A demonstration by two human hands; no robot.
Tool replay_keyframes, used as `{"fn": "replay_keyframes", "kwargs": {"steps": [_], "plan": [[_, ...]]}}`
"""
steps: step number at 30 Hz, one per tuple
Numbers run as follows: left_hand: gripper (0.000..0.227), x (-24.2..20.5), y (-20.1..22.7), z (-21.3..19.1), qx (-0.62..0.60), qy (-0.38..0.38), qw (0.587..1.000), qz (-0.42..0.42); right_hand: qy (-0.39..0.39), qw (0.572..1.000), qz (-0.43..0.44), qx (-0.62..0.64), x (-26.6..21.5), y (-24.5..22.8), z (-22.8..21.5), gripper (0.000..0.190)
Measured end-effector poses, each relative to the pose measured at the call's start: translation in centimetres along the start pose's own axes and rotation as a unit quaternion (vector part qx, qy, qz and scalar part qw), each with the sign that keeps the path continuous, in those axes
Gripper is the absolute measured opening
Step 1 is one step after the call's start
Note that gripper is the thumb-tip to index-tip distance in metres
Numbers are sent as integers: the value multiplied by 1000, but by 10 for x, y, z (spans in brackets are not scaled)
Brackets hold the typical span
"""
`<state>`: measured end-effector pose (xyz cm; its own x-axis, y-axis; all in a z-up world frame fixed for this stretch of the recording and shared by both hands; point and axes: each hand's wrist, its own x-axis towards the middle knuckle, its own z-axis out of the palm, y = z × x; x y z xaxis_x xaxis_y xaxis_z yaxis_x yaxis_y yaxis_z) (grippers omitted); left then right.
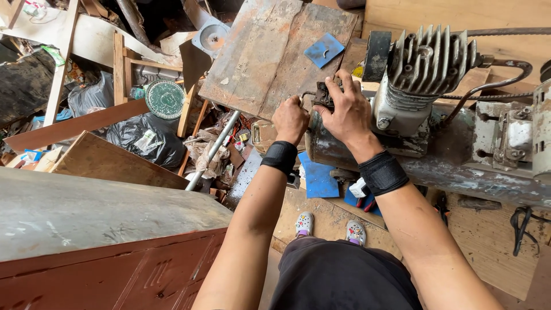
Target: Repairing an air compressor by inspecting and adjusting mechanical components with pliers.
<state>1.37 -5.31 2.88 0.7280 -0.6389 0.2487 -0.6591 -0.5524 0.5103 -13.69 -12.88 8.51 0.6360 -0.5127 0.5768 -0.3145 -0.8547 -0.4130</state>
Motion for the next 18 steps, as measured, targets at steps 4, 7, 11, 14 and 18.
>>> {"fn": "replay_keyframes", "kwargs": {"steps": [4,7,11,14,18], "plan": [[15,11,3,7,-10,-12,1000,-15,-21,1000,20,2,1,-4,-3,73],[16,22,2,18,-31,1,999,-25,-18,1000,24,-7,3,-7,-7,70],[15,24,3,16,3,-7,1000,-21,-15,1000,19,2,2,-6,-9,71],[16,18,4,2,-24,-18,999,-44,-10,1000,12,2,2,-5,-6,71],[18,10,0,-2,-43,-15,997,-65,-23,999,25,6,3,-10,-13,70]]}}
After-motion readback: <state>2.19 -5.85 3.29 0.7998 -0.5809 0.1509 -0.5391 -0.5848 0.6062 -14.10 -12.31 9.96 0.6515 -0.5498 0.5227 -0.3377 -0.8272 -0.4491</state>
